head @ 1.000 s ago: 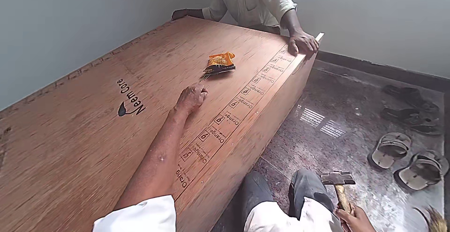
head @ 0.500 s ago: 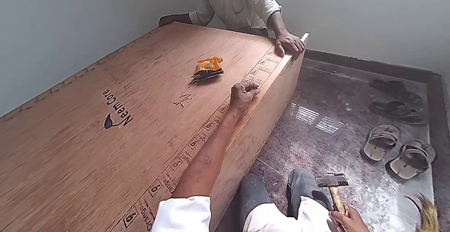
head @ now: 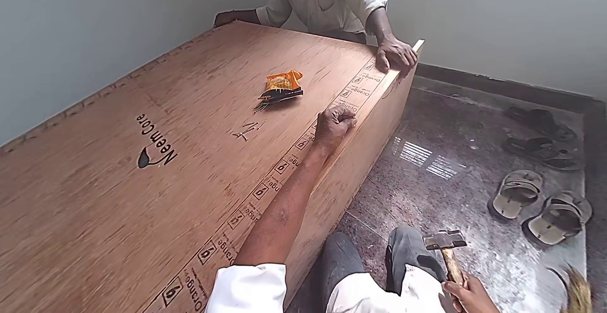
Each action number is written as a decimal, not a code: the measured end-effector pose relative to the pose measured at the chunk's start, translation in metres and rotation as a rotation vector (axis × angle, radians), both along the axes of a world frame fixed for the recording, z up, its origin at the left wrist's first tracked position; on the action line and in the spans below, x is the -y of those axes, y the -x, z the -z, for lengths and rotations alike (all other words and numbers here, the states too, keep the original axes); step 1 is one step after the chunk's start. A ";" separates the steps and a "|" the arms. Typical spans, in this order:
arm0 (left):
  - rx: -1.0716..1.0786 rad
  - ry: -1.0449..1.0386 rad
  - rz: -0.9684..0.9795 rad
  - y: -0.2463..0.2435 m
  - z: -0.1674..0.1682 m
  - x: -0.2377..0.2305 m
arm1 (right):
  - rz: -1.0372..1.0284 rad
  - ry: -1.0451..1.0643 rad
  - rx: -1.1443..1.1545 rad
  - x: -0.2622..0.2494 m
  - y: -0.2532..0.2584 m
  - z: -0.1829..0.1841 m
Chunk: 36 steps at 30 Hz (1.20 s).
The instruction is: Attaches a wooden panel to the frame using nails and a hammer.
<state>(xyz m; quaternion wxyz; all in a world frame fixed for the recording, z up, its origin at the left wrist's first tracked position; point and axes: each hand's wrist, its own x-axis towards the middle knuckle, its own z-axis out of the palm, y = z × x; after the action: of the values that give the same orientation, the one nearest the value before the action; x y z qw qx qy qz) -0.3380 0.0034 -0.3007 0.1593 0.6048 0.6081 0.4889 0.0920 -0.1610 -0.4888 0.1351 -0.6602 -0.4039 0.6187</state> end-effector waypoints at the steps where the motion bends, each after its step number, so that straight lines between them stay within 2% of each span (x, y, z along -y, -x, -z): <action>1: -0.010 0.002 -0.003 0.000 -0.001 0.000 | -0.011 -0.011 0.004 -0.001 0.001 0.000; 5: -0.047 -0.005 0.008 0.000 0.000 0.000 | -0.061 -0.132 0.021 -0.021 0.009 -0.012; 8: -0.087 -0.016 0.020 0.000 0.002 0.000 | -0.096 -0.314 -0.016 -0.056 0.029 -0.048; 14: -0.133 0.011 -0.009 -0.003 -0.001 0.002 | -0.340 -1.060 -0.011 -0.154 0.100 -0.184; 17: -0.105 0.058 -0.017 -0.005 -0.004 0.003 | -0.456 -1.229 0.162 -0.184 0.144 -0.263; 19: -0.091 0.070 -0.019 -0.005 -0.006 0.002 | -0.559 -1.278 0.308 -0.194 0.173 -0.299; 21: -0.090 0.067 -0.017 -0.005 -0.004 0.002 | -0.688 -1.197 0.427 -0.203 0.197 -0.311; 25: -0.112 0.131 -0.083 -0.010 -0.008 0.004 | -0.991 -0.938 0.659 -0.214 0.221 -0.299; 27: -0.113 0.153 -0.094 -0.010 -0.011 0.003 | -0.970 -0.973 0.625 -0.215 0.219 -0.299; 32: -0.073 0.109 -0.037 -0.006 -0.005 0.002 | -0.661 -1.195 0.433 -0.203 0.217 -0.310; 33: -0.074 0.112 -0.040 -0.006 -0.005 0.002 | -0.668 -1.172 0.467 -0.204 0.220 -0.307; 36: -0.086 0.152 -0.069 -0.009 -0.008 0.002 | -0.916 -0.919 0.688 -0.213 0.221 -0.295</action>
<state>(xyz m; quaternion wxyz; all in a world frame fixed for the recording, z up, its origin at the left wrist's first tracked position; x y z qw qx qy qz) -0.3292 0.0017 -0.2923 0.1616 0.5900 0.6704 0.4200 -0.1290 0.0515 -0.1941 -0.0082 -0.4589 -0.8775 0.1392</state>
